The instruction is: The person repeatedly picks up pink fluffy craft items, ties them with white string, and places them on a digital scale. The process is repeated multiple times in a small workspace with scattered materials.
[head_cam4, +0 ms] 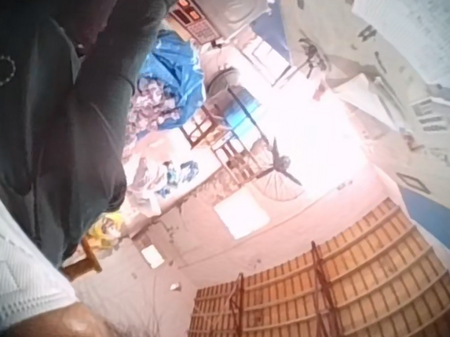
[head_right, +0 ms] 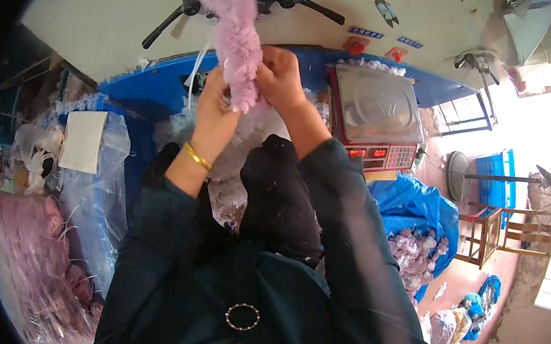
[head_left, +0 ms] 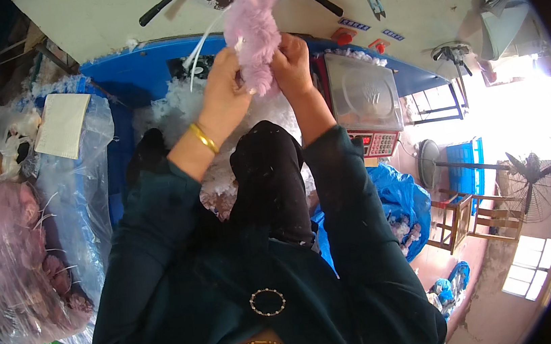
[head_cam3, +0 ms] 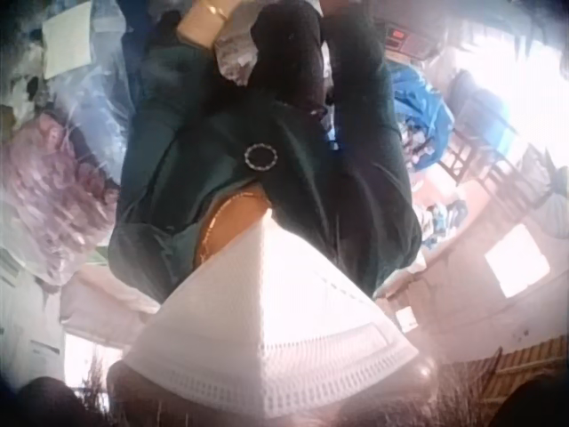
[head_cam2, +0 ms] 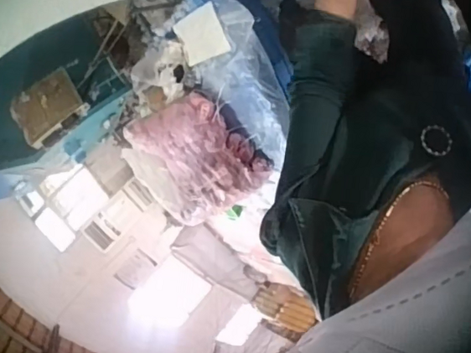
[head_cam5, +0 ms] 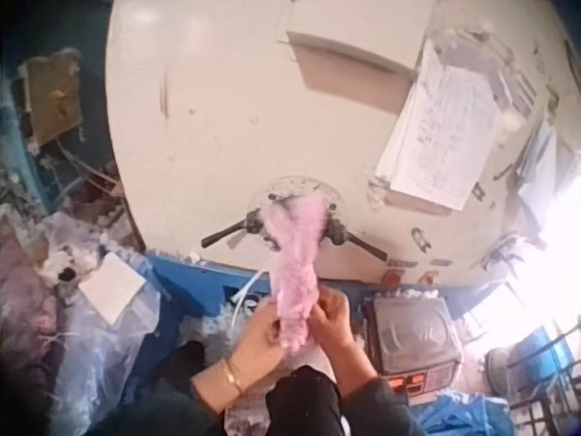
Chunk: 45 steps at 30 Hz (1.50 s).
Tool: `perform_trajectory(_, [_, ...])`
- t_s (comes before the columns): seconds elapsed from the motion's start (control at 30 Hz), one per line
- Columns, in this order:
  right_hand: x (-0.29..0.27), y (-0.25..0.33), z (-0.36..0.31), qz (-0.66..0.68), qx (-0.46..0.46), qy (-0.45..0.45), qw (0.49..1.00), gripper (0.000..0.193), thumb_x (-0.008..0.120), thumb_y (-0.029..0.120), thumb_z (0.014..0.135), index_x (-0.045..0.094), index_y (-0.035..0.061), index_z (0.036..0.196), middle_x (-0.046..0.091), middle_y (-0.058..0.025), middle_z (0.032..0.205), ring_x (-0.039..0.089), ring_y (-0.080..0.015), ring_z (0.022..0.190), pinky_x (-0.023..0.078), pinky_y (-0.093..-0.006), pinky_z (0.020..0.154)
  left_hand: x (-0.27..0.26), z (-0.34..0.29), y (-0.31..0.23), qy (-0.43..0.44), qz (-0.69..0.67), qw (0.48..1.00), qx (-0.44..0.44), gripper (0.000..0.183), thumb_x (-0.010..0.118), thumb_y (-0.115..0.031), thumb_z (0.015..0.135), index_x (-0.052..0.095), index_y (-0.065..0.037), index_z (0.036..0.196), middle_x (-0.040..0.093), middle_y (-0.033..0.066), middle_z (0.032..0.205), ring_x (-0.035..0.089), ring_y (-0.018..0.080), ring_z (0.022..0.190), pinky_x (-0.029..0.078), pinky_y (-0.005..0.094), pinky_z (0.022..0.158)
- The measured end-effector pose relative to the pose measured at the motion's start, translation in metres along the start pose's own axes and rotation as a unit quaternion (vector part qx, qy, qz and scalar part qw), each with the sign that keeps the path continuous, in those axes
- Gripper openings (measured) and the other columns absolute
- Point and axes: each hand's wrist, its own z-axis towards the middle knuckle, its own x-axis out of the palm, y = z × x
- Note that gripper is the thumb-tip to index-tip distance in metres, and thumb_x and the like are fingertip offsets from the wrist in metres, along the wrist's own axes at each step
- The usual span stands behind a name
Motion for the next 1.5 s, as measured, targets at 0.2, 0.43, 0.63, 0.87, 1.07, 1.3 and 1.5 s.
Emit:
perform_trajectory(0.2, [-0.005,0.017,-0.019,-0.211,-0.034,0.026,0.977,0.013,0.056,0.003,0.074,0.052,-0.0023,0.062,0.050,-0.0105,0.056,0.045,-0.0142,0.050,0.039,-0.0314,0.048,-0.010,-0.026,-0.007,0.044,-0.127,0.990,-0.051,0.042,0.062,0.005,0.072,0.059,-0.001,0.113,0.052,0.0097,0.119,0.054,0.0169,0.103,0.045,0.0275,0.084])
perform_trajectory(0.43, [0.027,0.041,0.012,-0.301,-0.020,-0.038,0.953,0.023,0.059,0.014,0.071,0.049,-0.0020,0.057,0.039,-0.0179,0.049,0.035,-0.0237,0.041,0.034,-0.0368,0.043,-0.032,-0.002,0.011,0.101,-0.017,0.995,0.003,0.036,0.064,-0.005,0.085,0.057,0.001,0.120,0.061,0.0083,0.113,0.061,0.0144,0.098,0.049,0.0297,0.087])
perform_trajectory(0.63, [0.019,0.045,-0.021,-0.249,-0.028,-0.029,0.968,0.019,0.060,0.008,0.073,0.052,-0.0026,0.059,0.041,-0.0106,0.049,0.039,-0.0110,0.046,0.035,-0.0305,0.044,-0.030,-0.023,-0.031,0.093,-0.429,0.872,-0.217,0.050,0.068,-0.002,0.079,0.051,0.001,0.126,0.059,0.0085,0.118,0.058,0.0166,0.108,0.047,0.0304,0.091])
perform_trajectory(0.87, [-0.014,0.044,-0.038,0.005,0.128,0.070,0.989,0.022,0.054,0.001,0.078,0.048,0.0045,0.057,0.046,0.0075,0.061,0.039,-0.0023,0.060,0.031,-0.0209,0.052,-0.039,-0.022,-0.016,0.106,-0.486,0.802,-0.330,0.045,0.056,-0.028,0.094,0.045,-0.001,0.129,0.062,0.0072,0.105,0.064,0.0163,0.084,0.054,0.0275,0.069])
perform_trajectory(1.07, [-0.023,0.071,-0.013,-0.293,0.024,0.102,0.950,0.049,0.068,0.034,0.083,0.055,-0.0034,0.112,0.062,-0.0163,0.102,0.060,-0.0261,0.094,0.047,-0.0360,0.081,-0.016,-0.015,-0.037,0.037,-0.374,0.878,-0.298,0.035,0.055,-0.024,0.095,0.043,-0.005,0.122,0.058,0.0082,0.100,0.059,0.0159,0.067,0.051,0.0254,0.055])
perform_trajectory(1.3, [0.024,0.055,-0.026,-0.351,0.108,0.016,0.930,0.049,0.065,0.043,0.083,0.062,0.0004,0.106,0.065,-0.0201,0.095,0.064,-0.0319,0.090,0.048,-0.0411,0.077,0.004,-0.029,-0.031,0.013,-0.201,0.948,-0.245,0.039,0.045,-0.031,0.100,0.040,-0.007,0.130,0.058,0.0037,0.092,0.053,0.0076,0.071,0.042,0.0174,0.058])
perform_trajectory(1.5, [0.000,0.031,-0.025,-0.190,0.071,0.025,0.979,0.047,0.064,0.040,0.086,0.059,-0.0005,0.109,0.067,-0.0166,0.090,0.067,-0.0240,0.079,0.051,-0.0329,0.069,0.002,-0.018,-0.037,0.067,-0.294,0.930,-0.211,0.042,0.043,-0.035,0.100,0.046,-0.004,0.127,0.059,0.0070,0.099,0.060,0.0116,0.076,0.052,0.0225,0.061])
